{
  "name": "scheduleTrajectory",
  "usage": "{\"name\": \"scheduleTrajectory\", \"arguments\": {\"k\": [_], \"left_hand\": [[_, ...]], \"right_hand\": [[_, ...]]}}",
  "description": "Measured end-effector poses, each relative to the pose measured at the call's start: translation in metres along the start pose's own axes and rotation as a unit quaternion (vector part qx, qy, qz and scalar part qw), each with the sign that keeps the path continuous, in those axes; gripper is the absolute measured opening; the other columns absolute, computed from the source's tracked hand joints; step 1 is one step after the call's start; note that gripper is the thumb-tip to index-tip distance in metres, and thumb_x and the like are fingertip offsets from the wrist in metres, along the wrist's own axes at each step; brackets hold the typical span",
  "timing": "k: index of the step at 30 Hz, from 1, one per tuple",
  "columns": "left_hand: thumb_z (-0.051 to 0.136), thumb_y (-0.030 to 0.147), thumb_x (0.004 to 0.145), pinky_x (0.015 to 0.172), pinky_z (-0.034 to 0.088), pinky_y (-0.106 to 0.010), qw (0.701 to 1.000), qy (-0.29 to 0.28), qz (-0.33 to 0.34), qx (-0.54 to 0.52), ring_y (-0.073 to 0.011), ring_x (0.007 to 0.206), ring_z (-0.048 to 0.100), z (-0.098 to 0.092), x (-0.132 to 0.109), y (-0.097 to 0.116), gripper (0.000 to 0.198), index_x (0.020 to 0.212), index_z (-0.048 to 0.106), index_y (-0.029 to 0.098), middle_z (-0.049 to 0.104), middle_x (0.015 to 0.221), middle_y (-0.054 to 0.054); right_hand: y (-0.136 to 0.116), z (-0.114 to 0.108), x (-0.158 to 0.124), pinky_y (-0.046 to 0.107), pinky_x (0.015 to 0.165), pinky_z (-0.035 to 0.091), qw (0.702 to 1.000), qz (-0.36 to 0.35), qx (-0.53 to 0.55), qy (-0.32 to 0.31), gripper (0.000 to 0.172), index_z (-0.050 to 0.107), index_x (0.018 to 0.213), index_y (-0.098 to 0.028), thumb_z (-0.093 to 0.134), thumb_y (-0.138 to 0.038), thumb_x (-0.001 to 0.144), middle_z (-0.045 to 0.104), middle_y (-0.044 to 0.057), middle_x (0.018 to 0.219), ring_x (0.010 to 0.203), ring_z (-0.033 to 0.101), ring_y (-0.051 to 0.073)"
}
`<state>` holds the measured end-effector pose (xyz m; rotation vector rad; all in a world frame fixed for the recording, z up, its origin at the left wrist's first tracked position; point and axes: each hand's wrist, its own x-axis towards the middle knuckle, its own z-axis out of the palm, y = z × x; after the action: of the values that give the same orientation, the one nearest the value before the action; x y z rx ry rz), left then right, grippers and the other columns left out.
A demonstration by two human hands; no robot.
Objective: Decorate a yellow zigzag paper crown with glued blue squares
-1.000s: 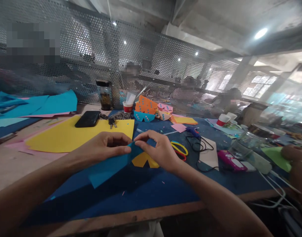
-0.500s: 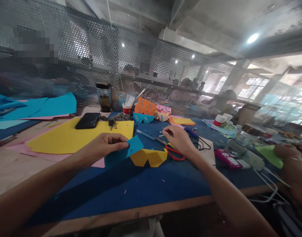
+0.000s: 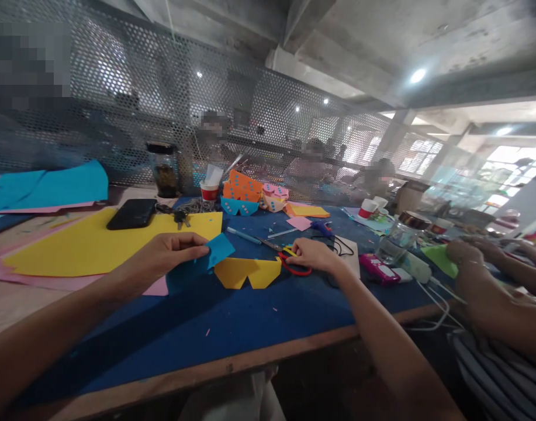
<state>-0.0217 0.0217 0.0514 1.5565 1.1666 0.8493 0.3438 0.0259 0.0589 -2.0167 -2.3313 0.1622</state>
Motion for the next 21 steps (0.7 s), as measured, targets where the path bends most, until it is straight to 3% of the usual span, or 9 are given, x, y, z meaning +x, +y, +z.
{"name": "scheduleTrajectory", "arguments": {"k": [6,12,15,18,21], "left_hand": [[0.084,0.058,0.070,0.062,0.045,-0.028,1.000,0.018,-0.001,0.001,-0.0184,0.067,0.062,0.000,0.000,0.001,0.043,0.091,0.076,0.021,0.075,0.080,-0.002],[0.084,0.052,0.075,0.060,0.042,-0.025,0.999,0.029,-0.002,-0.040,-0.0149,0.064,0.059,-0.002,-0.001,0.000,0.036,0.091,0.075,0.021,0.072,0.077,0.002],[0.084,0.052,0.078,0.058,0.040,-0.024,0.998,0.027,-0.008,-0.059,-0.0142,0.064,0.058,-0.003,0.000,-0.004,0.035,0.094,0.074,0.022,0.071,0.078,0.002],[0.086,0.053,0.077,0.056,0.038,-0.023,0.997,0.026,-0.012,-0.069,-0.0132,0.062,0.056,-0.003,0.000,-0.006,0.037,0.094,0.073,0.023,0.069,0.075,0.003],[0.087,0.052,0.076,0.056,0.037,-0.023,0.996,0.033,-0.011,-0.079,-0.0125,0.062,0.056,-0.003,-0.001,-0.006,0.037,0.094,0.073,0.023,0.069,0.075,0.003]], "right_hand": [[0.010,-0.003,-0.004,0.027,0.061,0.035,0.998,0.029,0.026,0.043,0.024,0.071,0.093,-0.021,0.076,-0.043,0.084,0.078,0.007,0.090,0.081,0.071,0.023],[0.017,-0.023,-0.007,0.025,0.059,0.042,0.985,0.010,0.158,0.072,0.031,0.064,0.100,-0.019,0.068,-0.049,0.092,0.074,0.003,0.086,0.071,0.066,0.016],[0.002,-0.031,-0.010,0.025,0.056,0.043,0.964,-0.030,0.250,0.083,0.037,0.061,0.098,-0.020,0.065,-0.057,0.093,0.066,-0.002,0.075,0.061,0.058,0.013],[-0.021,-0.035,-0.012,0.026,0.054,0.040,0.916,-0.096,0.377,0.096,0.040,0.057,0.082,-0.021,0.066,-0.060,0.092,0.053,-0.005,0.062,0.054,0.048,0.012],[-0.046,-0.031,-0.013,0.027,0.061,0.043,0.912,-0.143,0.374,0.089,0.035,0.060,0.083,-0.020,0.076,-0.051,0.087,0.065,-0.001,0.076,0.065,0.055,0.013]]}}
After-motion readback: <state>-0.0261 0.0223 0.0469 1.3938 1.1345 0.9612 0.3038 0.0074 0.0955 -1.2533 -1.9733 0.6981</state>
